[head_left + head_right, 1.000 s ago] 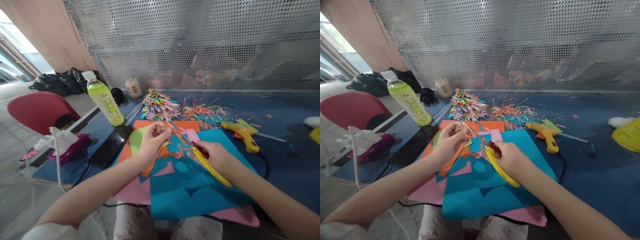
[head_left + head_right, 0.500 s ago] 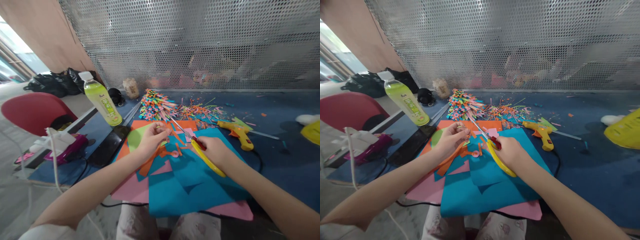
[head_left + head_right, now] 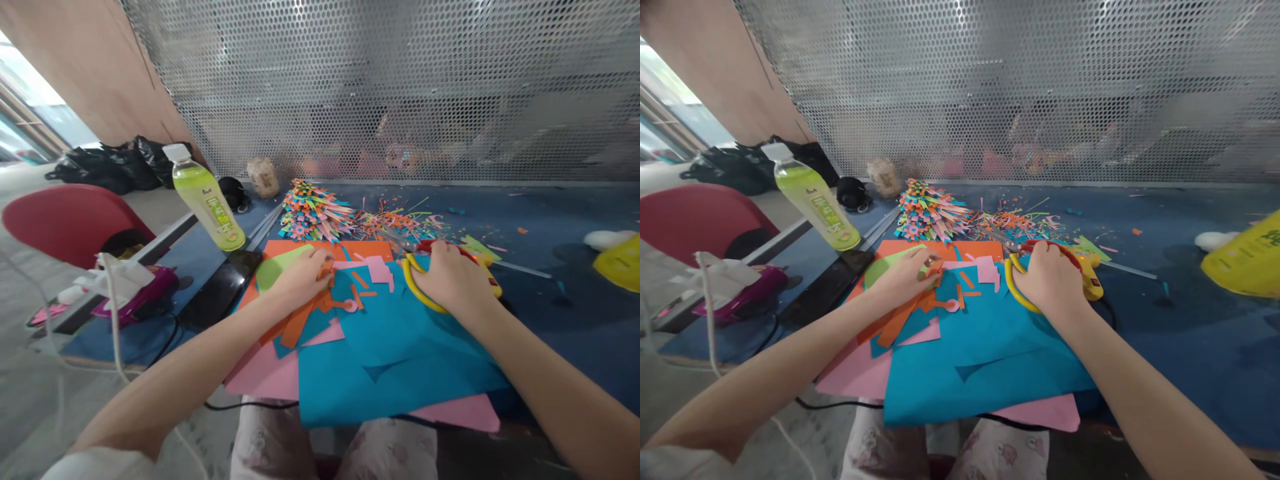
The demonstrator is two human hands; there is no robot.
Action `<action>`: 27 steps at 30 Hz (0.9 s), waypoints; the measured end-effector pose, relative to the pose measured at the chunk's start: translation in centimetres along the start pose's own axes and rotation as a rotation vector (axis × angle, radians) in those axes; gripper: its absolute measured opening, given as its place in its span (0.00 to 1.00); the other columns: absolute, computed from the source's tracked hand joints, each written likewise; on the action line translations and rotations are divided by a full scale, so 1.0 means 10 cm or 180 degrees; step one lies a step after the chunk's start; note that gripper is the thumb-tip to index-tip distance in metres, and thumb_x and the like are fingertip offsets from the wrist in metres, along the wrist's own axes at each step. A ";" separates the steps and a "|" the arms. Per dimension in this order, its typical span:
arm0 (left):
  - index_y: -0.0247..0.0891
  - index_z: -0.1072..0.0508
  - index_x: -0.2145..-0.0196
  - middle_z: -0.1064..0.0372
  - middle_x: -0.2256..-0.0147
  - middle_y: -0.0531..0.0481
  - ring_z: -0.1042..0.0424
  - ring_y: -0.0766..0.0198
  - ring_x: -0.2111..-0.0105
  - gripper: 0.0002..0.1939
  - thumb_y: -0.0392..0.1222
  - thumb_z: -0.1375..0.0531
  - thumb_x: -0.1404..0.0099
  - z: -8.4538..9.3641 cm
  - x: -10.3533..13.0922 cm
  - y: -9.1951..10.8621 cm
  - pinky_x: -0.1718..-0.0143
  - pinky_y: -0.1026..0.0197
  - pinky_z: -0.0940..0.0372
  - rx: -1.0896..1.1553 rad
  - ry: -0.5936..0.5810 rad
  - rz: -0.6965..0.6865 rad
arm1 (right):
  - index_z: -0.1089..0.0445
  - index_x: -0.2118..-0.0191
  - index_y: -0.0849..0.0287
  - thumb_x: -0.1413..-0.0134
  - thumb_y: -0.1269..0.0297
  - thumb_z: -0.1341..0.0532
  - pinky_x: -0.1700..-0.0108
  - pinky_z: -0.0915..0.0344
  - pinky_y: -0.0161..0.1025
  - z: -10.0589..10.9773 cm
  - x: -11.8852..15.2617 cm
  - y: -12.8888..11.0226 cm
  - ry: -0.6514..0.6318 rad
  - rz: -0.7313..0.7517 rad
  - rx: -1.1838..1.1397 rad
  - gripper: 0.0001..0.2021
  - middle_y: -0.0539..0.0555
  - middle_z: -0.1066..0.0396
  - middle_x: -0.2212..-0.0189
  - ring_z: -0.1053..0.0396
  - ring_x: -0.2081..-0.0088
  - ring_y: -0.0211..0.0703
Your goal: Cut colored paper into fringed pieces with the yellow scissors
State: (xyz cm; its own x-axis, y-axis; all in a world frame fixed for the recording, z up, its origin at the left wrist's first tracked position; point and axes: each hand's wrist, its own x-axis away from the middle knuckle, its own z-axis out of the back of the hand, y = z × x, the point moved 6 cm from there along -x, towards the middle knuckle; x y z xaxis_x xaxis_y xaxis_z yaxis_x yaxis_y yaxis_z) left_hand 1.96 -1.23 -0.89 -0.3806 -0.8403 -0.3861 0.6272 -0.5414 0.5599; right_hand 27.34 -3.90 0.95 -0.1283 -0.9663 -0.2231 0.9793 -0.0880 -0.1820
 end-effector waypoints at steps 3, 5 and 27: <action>0.38 0.29 0.58 0.28 0.56 0.43 0.30 0.54 0.52 0.10 0.35 0.40 0.39 -0.04 0.02 0.15 0.50 0.52 0.36 -0.0510 -0.0219 -0.0469 | 0.36 0.54 0.72 0.43 0.49 0.47 0.65 0.40 0.45 0.07 0.03 -0.02 0.0407 -0.0081 0.0598 0.26 0.74 0.30 0.57 0.29 0.57 0.66; 0.39 0.31 0.53 0.28 0.53 0.44 0.30 0.55 0.50 0.12 0.41 0.42 0.35 -0.10 0.07 0.26 0.47 0.52 0.37 -0.0553 -0.0606 -0.0732 | 0.36 0.54 0.72 0.41 0.49 0.49 0.67 0.41 0.44 0.11 0.04 -0.02 0.0551 -0.0085 0.0852 0.26 0.72 0.29 0.59 0.28 0.59 0.65; 0.37 0.30 0.61 0.23 0.71 0.50 0.24 0.65 0.73 0.18 0.40 0.31 0.49 -0.01 0.07 0.18 0.70 0.64 0.31 0.3008 0.0350 0.0923 | 0.34 0.68 0.56 0.49 0.43 0.42 0.71 0.39 0.39 0.11 0.07 -0.24 -0.0067 0.0789 -0.1190 0.19 0.56 0.28 0.73 0.32 0.71 0.46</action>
State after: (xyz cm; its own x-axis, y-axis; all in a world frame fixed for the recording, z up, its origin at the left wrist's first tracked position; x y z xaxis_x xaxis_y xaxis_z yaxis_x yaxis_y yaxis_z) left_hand 2.92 -2.80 -0.22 -0.2031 -0.9623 -0.1810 -0.1314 -0.1564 0.9789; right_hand 25.08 -4.62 2.30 0.1103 -0.9522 -0.2848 0.8559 0.2367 -0.4599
